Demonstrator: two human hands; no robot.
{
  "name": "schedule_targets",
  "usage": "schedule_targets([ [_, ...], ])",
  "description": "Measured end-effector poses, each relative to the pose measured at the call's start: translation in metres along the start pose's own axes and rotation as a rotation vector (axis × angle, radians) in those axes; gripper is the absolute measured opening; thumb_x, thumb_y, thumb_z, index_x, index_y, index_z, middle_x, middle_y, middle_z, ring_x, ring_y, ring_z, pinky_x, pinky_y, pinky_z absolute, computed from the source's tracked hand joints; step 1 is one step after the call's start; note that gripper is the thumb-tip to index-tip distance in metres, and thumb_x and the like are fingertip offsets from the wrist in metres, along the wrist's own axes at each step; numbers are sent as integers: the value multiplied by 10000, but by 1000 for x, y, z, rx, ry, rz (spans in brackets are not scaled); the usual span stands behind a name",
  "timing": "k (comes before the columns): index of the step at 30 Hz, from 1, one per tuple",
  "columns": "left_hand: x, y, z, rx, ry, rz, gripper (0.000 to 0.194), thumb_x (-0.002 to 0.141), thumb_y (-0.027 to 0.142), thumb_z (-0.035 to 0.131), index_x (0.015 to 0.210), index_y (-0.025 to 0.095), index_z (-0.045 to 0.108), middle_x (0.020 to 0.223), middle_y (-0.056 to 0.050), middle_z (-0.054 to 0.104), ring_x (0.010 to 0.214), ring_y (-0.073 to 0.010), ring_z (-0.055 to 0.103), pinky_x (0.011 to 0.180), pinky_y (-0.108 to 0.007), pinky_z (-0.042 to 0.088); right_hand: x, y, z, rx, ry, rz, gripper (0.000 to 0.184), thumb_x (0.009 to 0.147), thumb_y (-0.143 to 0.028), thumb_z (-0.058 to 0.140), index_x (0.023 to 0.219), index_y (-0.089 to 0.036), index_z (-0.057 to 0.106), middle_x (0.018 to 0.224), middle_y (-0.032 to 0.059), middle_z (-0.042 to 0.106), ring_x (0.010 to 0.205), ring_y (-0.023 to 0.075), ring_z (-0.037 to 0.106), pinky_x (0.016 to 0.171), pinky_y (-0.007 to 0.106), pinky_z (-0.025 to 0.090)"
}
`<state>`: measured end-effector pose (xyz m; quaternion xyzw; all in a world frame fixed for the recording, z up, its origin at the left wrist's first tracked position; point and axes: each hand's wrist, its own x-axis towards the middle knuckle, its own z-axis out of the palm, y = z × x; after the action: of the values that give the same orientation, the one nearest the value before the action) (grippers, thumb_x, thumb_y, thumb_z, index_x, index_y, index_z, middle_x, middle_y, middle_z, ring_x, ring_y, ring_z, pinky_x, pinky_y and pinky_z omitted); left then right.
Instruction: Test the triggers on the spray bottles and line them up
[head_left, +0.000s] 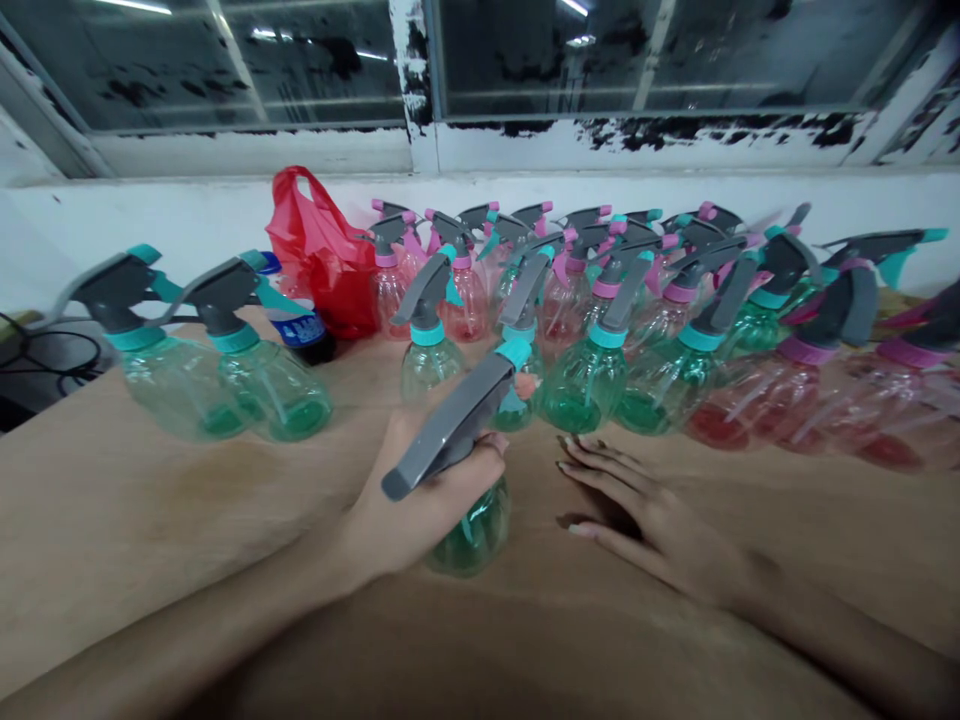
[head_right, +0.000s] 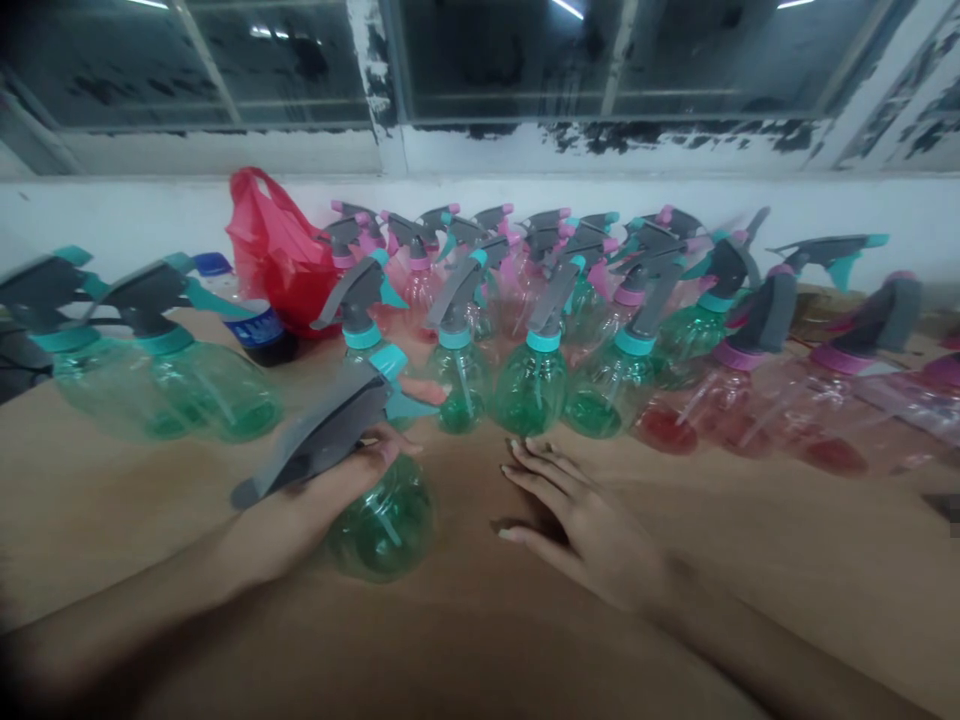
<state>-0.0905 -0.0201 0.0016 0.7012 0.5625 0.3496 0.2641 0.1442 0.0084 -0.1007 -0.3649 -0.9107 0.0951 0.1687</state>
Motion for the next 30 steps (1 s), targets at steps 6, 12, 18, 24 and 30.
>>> schedule_targets([
  [6,0,-1,-1,-91,-36,64,130,724,176,470,714,221,591,740,27,623,630,-133,584,616,-247,483,0,0,1,24,7,1,513,853,-422,471,1323,-242,373,1382,56,398,1294,236,305,1039,485,313],
  [12,0,-2,-2,-91,-36,41,88,731,181,481,711,220,557,742,19,629,650,-138,597,617,-240,494,-1,0,0,-3,-5,11,509,855,-431,464,1317,-236,381,1384,50,395,1297,228,299,1050,472,303],
  [18,0,3,-5,-62,-61,34,121,735,179,461,718,221,573,705,24,606,598,-135,574,598,-254,479,-1,1,2,-1,-11,9,518,853,-435,464,1318,-223,380,1388,53,390,1302,229,287,1053,475,296],
  [24,1,3,-5,-60,-56,35,140,711,171,467,700,234,591,752,24,631,653,-149,597,625,-255,482,0,0,1,15,20,7,509,848,-423,476,1317,-247,385,1370,54,416,1284,240,323,1036,488,319],
  [30,2,1,-3,-42,-22,56,95,741,235,462,745,224,557,699,15,615,620,-159,587,580,-263,476,0,-1,1,24,17,6,511,848,-424,477,1317,-244,384,1379,54,403,1285,237,322,1036,481,320],
])
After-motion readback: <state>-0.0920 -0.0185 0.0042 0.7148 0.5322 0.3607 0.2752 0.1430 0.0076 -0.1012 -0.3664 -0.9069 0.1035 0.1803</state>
